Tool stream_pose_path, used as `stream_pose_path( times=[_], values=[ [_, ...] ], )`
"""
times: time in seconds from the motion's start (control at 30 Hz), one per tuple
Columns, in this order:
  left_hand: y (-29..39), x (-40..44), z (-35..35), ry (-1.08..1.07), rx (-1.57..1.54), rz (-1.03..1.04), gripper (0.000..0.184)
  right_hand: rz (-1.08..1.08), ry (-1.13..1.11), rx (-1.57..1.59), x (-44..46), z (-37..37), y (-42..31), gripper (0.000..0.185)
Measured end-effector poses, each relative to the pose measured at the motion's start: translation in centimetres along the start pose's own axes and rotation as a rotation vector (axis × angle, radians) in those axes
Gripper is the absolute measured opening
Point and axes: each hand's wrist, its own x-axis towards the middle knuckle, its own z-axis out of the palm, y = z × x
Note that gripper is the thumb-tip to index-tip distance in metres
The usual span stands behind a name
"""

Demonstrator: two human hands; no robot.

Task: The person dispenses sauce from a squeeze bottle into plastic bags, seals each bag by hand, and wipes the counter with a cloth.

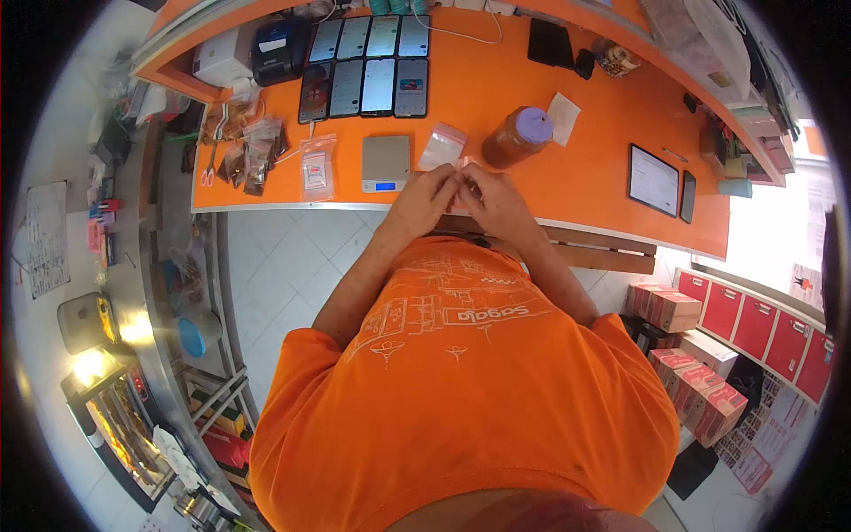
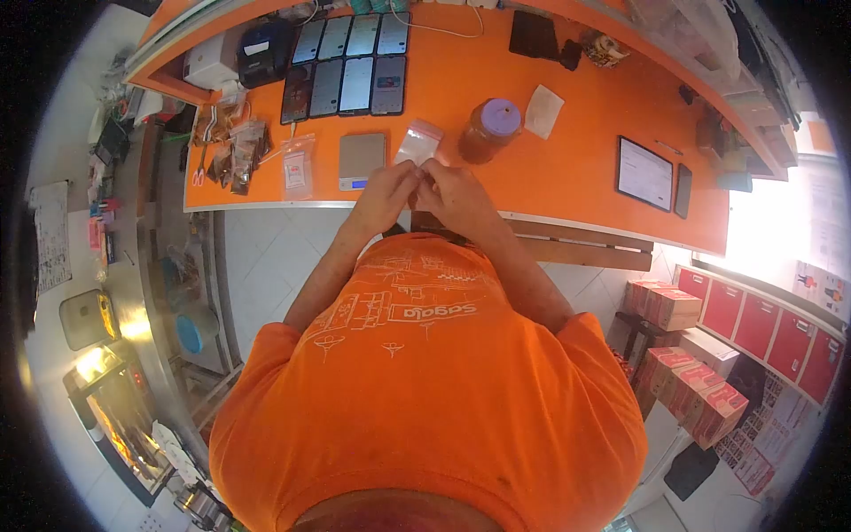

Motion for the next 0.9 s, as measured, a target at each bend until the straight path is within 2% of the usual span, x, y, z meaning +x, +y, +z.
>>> stream_pose_path(
  times=[0.07,0.17,0.23,0.37,0.47,0.57,0.63,0.67,0.77,0.83,0.9],
  values=[
    [-0.6,0.2,-0.2,0.027,0.215,0.171,0.031,0.044,-0.004,-0.074,0.0,0.0,-0.2,0.014],
    [-1.8,0.2,-0.2,-0.010,0.493,0.173,0.025,0.056,-0.028,-0.245,-0.3,0.2,0.7,0.024],
    [-2.8,0.3,0.4,0.073,0.593,0.125,0.026,-0.010,-0.018,-0.389,-0.4,0.5,1.2,0.024],
    [-2.7,1.0,0.3,0.150,0.701,-0.029,0.023,0.022,0.158,-0.414,-0.2,1.3,1.4,0.017],
    [-2.2,1.3,-0.4,0.165,0.472,0.071,0.019,-0.062,0.270,-0.294,0.2,1.4,1.1,0.017],
    [-1.8,1.4,0.0,0.234,0.105,0.052,0.019,-0.078,0.307,-0.210,0.2,1.2,1.0,0.017],
    [-1.4,2.1,-0.5,0.314,0.234,0.364,0.025,-0.048,0.324,-0.233,0.3,0.4,1.1,0.016],
    [-1.3,2.3,-0.8,0.351,0.297,0.518,0.029,0.017,0.332,-0.137,0.3,0.5,1.1,0.016],
    [-1.6,1.9,-1.6,0.203,0.359,0.538,0.042,0.236,0.295,0.203,0.3,0.6,0.7,0.018],
    [-1.3,1.3,-1.6,0.197,0.234,0.508,0.043,0.409,0.206,0.499,0.5,-0.5,-0.2,0.019],
    [-1.7,1.0,-1.3,0.190,0.032,0.462,0.045,0.350,0.262,0.447,0.0,-0.6,0.3,0.022]
  ],
)
